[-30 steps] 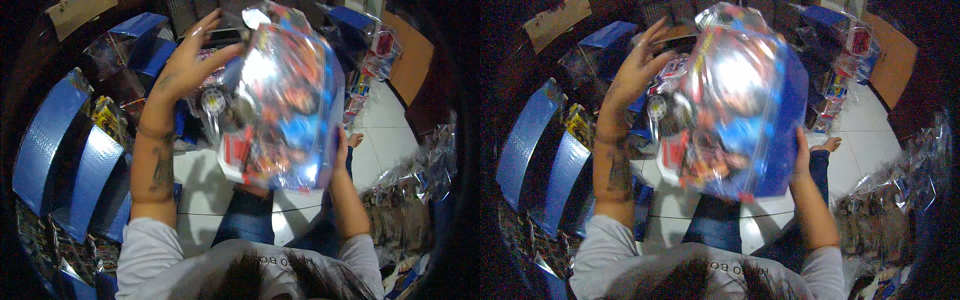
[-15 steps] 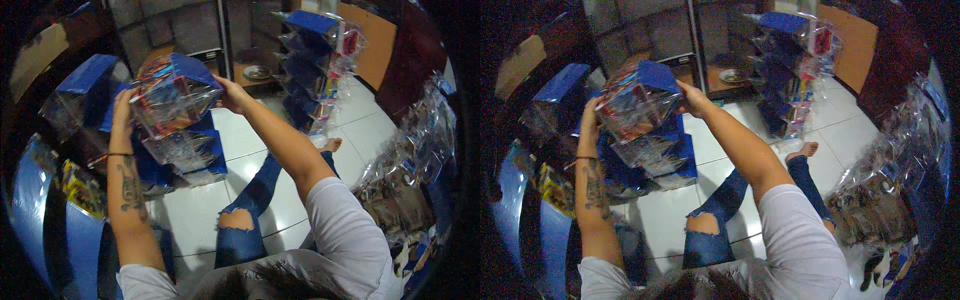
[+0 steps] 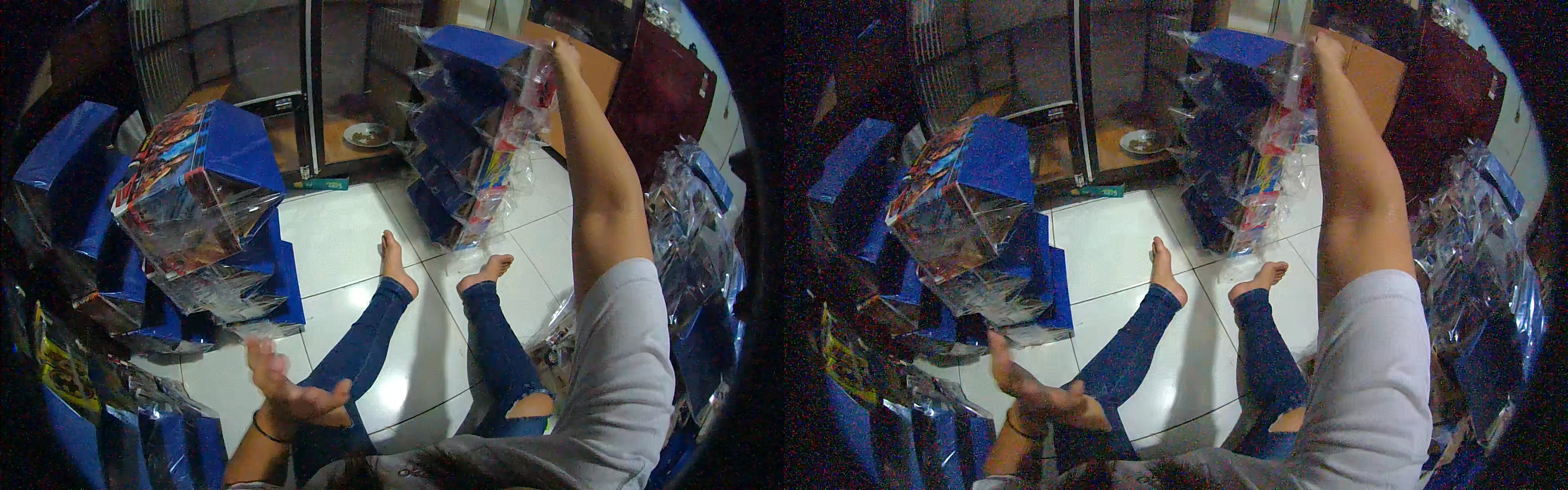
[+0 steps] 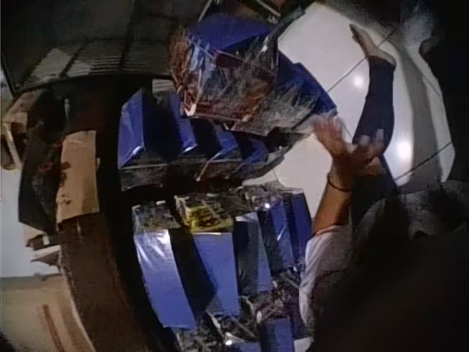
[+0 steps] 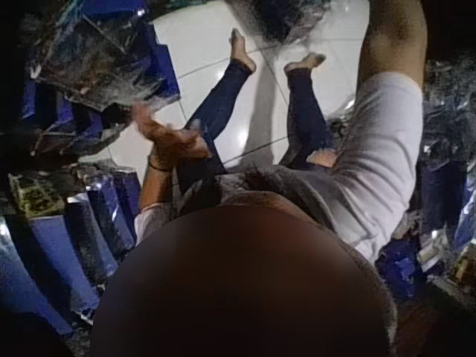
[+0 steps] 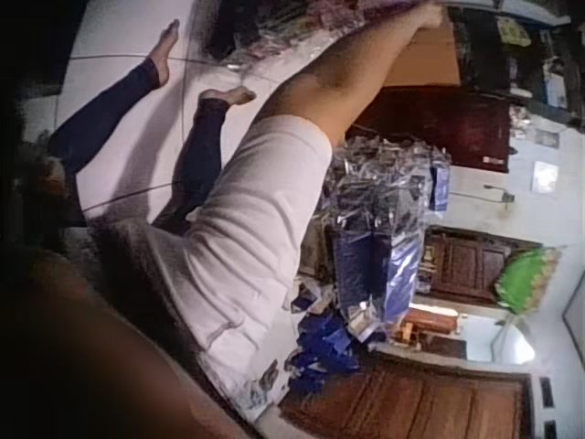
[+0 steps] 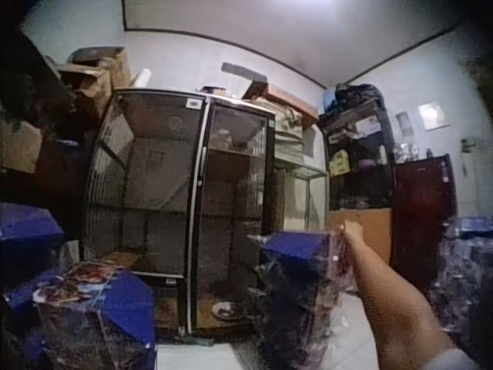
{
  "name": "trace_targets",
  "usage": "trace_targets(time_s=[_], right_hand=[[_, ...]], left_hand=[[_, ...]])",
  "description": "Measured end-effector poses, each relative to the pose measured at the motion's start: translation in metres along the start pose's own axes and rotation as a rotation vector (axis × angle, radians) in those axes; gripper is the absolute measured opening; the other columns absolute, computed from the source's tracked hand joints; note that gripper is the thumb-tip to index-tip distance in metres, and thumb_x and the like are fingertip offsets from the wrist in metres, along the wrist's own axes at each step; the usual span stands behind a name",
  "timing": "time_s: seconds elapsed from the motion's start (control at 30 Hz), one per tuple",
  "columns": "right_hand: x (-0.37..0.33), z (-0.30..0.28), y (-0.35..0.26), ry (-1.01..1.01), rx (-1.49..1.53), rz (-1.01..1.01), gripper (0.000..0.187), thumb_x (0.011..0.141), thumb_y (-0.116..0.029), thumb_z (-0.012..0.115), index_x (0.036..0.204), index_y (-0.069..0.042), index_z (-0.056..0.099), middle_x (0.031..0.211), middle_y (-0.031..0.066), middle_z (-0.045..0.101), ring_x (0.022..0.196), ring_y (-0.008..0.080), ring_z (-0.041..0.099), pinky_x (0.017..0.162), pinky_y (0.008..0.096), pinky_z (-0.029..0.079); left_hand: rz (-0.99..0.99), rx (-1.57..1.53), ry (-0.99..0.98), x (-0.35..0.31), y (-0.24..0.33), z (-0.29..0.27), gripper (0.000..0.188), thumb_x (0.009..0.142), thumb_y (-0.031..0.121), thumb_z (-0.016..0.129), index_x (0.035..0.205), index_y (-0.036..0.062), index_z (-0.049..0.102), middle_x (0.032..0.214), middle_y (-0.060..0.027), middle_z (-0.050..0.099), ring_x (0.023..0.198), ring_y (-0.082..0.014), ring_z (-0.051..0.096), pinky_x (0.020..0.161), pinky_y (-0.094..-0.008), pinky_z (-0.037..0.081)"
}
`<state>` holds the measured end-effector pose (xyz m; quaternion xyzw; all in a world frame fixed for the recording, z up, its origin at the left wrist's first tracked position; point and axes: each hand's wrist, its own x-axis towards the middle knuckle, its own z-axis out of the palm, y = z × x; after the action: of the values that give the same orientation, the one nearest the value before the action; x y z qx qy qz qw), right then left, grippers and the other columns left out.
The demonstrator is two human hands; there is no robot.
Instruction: The person sits on the floor and repeatedly wraps toy boxes in clear plastic bags, seals them with a tape gun, and places the finished packages aside. The person handles multiple toy boxes, including a wooden car and a Spider-Man themed item, one at a time.
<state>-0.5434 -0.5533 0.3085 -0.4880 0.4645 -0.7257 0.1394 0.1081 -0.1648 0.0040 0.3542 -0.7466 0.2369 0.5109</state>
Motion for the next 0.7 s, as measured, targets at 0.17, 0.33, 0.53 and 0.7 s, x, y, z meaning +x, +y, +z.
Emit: trace_targets(time_s=[0.17, 0.33, 0.53, 0.7], right_hand=[[-0.087, 0.025, -0.14, 0.366, -0.746, -0.594, 0.058, 0.082, -0.048, 0.058, 0.122, -0.006, 0.055, 0.112, 0.0156, 0.06, 0.102, 0.0299, 0.059, 0.083, 0.0414, 0.048], [-0.215, 0.033, -0.299, 0.069, -0.878, -0.978, 0.091, 0.071, -0.071, 0.056, 0.129, -0.002, 0.049, 0.125, 0.0145, 0.05, 0.112, 0.0286, 0.051, 0.089, 0.0418, 0.045], [-0.372, 0.015, -0.328, -0.265, -0.178, -0.436, 0.042, 0.093, -0.029, 0.043, 0.095, 0.006, 0.065, 0.087, 0.0168, 0.065, 0.078, 0.03, 0.062, 0.076, 0.0422, 0.05], [-0.488, 0.009, -0.246, -0.301, 0.343, 0.326, 0.037, 0.093, -0.034, 0.053, 0.099, 0.001, 0.065, 0.096, 0.015, 0.068, 0.089, 0.028, 0.065, 0.087, 0.038, 0.051]], left_hand=[[-0.036, -0.215, -0.081, -0.038, 0.023, -0.011, 0.08, 0.081, 0.04, 0.061, 0.144, 0.0114, 0.021, 0.133, -0.0315, 0.031, 0.121, -0.0456, 0.039, 0.1, -0.0608, 0.036], [-0.49, -0.799, -0.357, -0.041, 0.022, -0.022, 0.083, 0.075, 0.01, 0.067, 0.145, 0.0023, 0.022, 0.138, -0.0257, 0.038, 0.124, -0.0377, 0.044, 0.105, -0.0471, 0.034], [-1.565, -2.077, -0.594, -0.025, 0.023, 0.05, 0.099, 0.081, 0.081, 0.031, 0.141, 0.0028, 0.032, 0.134, -0.027, 0.048, 0.118, -0.0415, 0.052, 0.097, -0.047, 0.042], [-1.615, -2.249, -0.798, -0.086, 0.028, 0.028, 0.092, 0.08, 0.081, 0.034, 0.137, 0.0091, 0.04, 0.129, -0.0207, 0.054, 0.11, -0.0374, 0.058, 0.087, -0.0484, 0.049]])
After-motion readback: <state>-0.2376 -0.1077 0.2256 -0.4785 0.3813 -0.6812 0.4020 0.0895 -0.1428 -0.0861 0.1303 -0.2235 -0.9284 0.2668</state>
